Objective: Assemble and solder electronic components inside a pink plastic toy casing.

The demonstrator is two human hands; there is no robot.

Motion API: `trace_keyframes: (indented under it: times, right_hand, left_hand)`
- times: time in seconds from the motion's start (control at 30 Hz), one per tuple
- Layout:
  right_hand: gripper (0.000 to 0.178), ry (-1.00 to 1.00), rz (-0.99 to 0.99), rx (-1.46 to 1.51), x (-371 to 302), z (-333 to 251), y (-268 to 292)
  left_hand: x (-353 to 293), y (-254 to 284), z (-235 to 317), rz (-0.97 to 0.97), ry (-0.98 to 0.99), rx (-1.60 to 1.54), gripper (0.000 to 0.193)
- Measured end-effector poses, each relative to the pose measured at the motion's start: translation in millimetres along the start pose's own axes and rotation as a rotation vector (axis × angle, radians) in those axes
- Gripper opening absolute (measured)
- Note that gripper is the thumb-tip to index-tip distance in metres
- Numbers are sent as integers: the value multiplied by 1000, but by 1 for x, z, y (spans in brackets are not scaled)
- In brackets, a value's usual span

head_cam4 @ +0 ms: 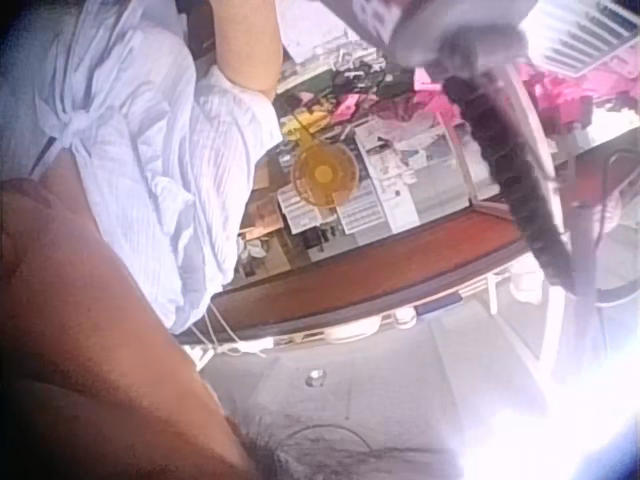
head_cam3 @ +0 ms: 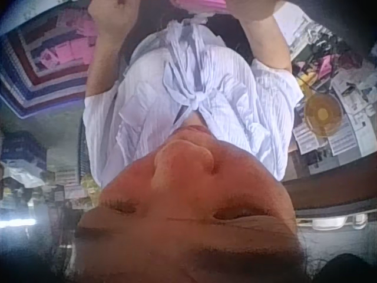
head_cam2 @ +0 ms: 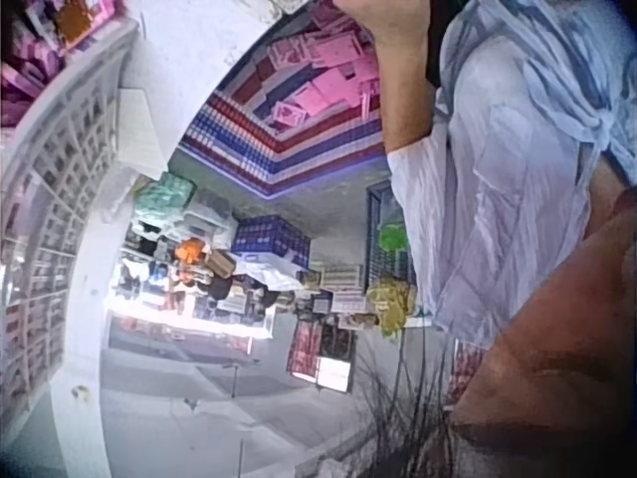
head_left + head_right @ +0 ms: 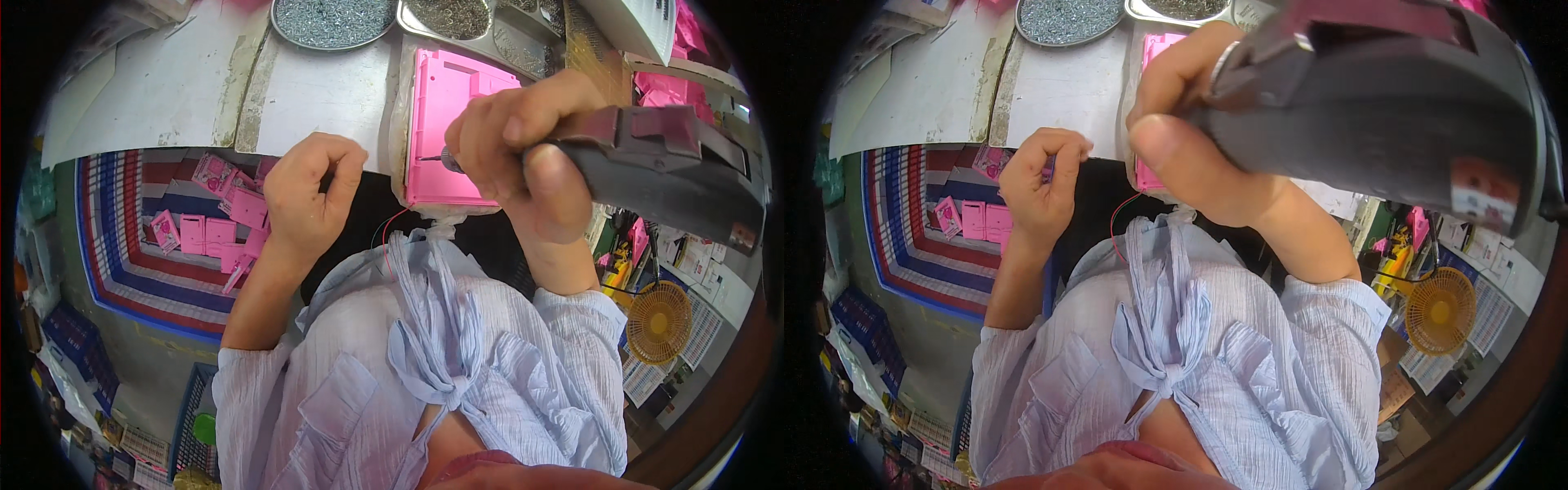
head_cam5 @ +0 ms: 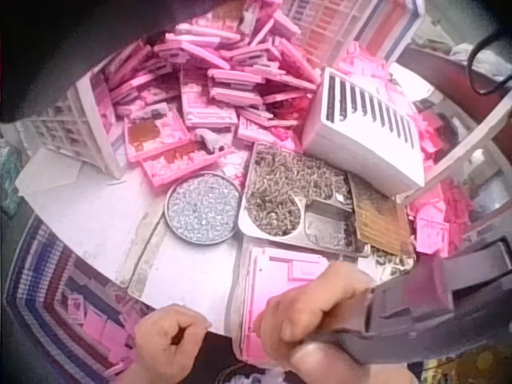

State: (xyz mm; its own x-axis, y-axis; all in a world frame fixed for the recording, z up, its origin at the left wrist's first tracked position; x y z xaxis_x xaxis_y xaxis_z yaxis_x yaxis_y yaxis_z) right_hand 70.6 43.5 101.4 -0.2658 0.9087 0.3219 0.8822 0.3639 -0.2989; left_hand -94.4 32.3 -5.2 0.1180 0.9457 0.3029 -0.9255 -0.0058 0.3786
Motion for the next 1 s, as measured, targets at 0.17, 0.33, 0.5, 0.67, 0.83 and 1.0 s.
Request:
trace_keyframes:
  times: [0.17, 0.33, 0.5, 0.67, 0.83, 1.0]
  right_hand:
    - [26, -37, -48, -173, -8, 22, 4]
    - [30, -58, -86, -179, -9, 33, -5]
    - [29, -8, -90, -58, 3, 8, -9]
    - [33, -29, -253, 190, 8, -19, -19]
    - [33, -5, -69, 162, -4, -15, -23]
    - [31, -43, -9, 174, -24, -7, -16]
  left_hand:
    - [-8, -9, 11, -143, -162, 207, 20]
    - [-2, -19, 29, -66, -290, 291, 18]
    - [-3, -26, 41, -115, -327, 333, 17]
    - [-6, -24, 52, -98, -340, 270, 20]
    - [-10, -24, 60, -120, -397, 303, 19]
    - [-28, -31, 38, -326, -96, 346, 16]
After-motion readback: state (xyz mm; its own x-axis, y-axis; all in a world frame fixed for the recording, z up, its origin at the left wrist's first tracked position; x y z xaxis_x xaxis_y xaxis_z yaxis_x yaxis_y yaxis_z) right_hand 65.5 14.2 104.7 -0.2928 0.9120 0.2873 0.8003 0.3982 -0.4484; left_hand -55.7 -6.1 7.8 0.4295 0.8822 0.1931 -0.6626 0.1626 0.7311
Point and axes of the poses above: each hand's wrist, its own x-axis towards the middle knuckle, its own y-axis out of the back of the hand, z = x × y, the point moved 10 cm from there along x, towards the middle knuckle, and after that the axes turned 14 degrees about x, right-handed, at the moved point
